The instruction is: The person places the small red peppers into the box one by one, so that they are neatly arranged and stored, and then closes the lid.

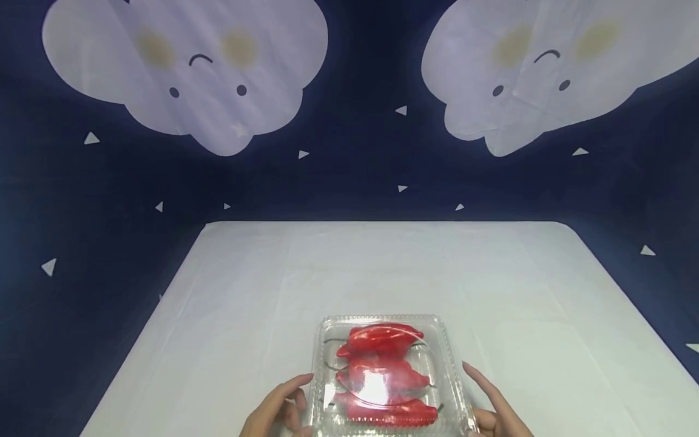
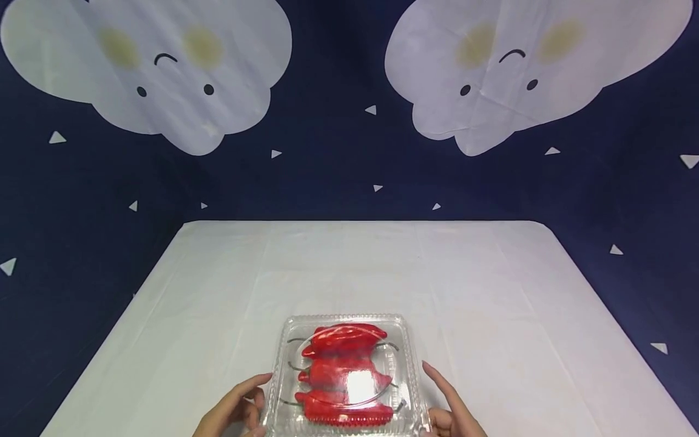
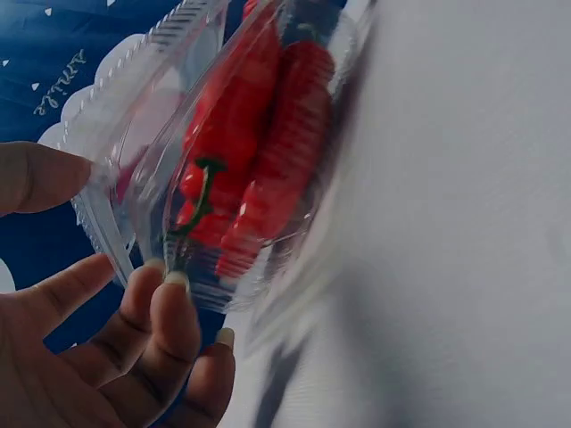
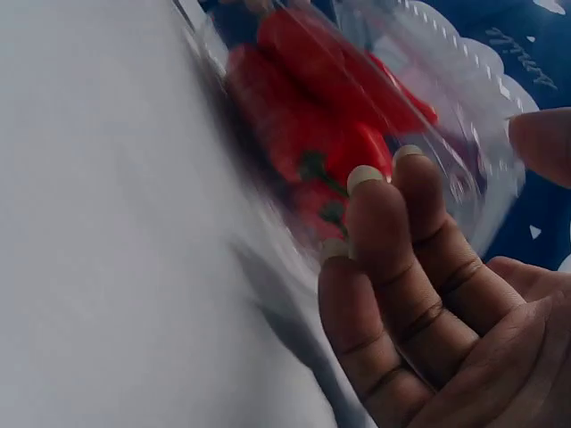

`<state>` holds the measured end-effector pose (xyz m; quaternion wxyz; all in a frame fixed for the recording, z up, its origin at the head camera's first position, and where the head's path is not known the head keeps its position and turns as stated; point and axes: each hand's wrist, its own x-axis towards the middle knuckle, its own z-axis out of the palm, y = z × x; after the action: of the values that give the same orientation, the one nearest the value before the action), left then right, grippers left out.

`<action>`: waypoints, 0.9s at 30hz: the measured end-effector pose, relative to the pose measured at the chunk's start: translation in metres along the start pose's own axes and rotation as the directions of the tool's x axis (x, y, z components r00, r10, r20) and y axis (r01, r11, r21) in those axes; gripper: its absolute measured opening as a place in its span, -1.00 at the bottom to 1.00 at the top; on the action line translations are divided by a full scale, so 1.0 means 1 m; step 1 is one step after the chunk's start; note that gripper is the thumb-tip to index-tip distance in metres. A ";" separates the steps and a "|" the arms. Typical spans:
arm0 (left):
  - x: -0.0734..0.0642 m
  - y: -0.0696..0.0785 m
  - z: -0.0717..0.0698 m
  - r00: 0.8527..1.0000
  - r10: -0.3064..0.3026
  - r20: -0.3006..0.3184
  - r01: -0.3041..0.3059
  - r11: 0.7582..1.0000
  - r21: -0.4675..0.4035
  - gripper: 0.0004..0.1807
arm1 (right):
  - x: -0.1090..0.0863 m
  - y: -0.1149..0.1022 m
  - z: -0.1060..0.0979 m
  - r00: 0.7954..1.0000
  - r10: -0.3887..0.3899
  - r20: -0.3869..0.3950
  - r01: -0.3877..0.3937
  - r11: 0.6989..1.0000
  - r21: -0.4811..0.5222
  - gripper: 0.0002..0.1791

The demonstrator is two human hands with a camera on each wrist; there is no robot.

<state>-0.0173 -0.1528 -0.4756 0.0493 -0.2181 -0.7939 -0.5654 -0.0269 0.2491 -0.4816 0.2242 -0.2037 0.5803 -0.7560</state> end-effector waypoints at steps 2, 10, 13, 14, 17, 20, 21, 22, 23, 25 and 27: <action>-0.002 -0.002 0.002 0.998 0.020 0.054 -0.018 0.999 -0.038 -0.17 | -0.002 0.002 0.002 1.000 0.011 0.004 -0.011 1.000 0.015 0.08; -0.005 0.004 0.011 0.974 -0.112 0.197 0.166 0.946 -0.279 -0.24 | -0.001 0.004 0.002 0.997 0.060 0.041 -0.067 0.977 0.201 -0.10; -0.005 0.008 0.012 0.968 -0.129 0.214 0.201 0.909 -0.366 -0.25 | 0.000 0.005 0.002 0.996 0.048 0.077 -0.066 0.963 0.260 -0.14; -0.005 0.009 0.012 0.969 -0.126 0.213 0.201 0.903 -0.381 -0.25 | 0.000 0.005 0.002 0.996 0.041 0.085 -0.063 0.959 0.275 -0.15; -0.006 0.009 0.014 0.970 -0.128 0.207 0.208 0.880 -0.427 -0.27 | 0.000 0.006 0.002 0.995 0.014 0.101 -0.042 0.959 0.282 -0.14; -0.007 0.007 0.015 0.958 -0.151 0.243 0.261 0.811 -0.524 -0.27 | 0.000 0.004 0.003 0.996 0.032 0.087 -0.057 0.955 0.291 -0.15; -0.007 0.006 0.015 0.954 -0.156 0.256 0.277 0.783 -0.557 -0.26 | 0.000 0.003 0.004 0.996 0.042 0.083 -0.065 0.953 0.297 -0.16; -0.007 0.004 0.016 0.950 -0.158 0.270 0.292 0.755 -0.587 -0.26 | 0.000 0.002 0.004 0.996 0.055 0.077 -0.075 0.951 0.299 -0.16; -0.008 0.003 0.016 0.946 -0.162 0.282 0.307 0.729 -0.612 -0.26 | 0.000 0.002 0.004 0.995 0.067 0.068 -0.085 0.952 0.296 -0.16; -0.009 0.001 0.017 0.944 -0.153 0.291 0.311 0.705 -0.638 -0.25 | 0.000 0.001 0.004 0.995 0.082 0.057 -0.096 0.946 0.311 -0.16; -0.009 0.001 0.017 0.946 -0.151 0.288 0.307 0.704 -0.641 -0.25 | -0.001 0.003 0.003 0.996 0.086 0.039 -0.094 0.948 0.305 -0.15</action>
<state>-0.0061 -0.1396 -0.4837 -0.1903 -0.1797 -0.5544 -0.7900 -0.0239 0.2464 -0.4835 0.2946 -0.1493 0.4617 -0.8232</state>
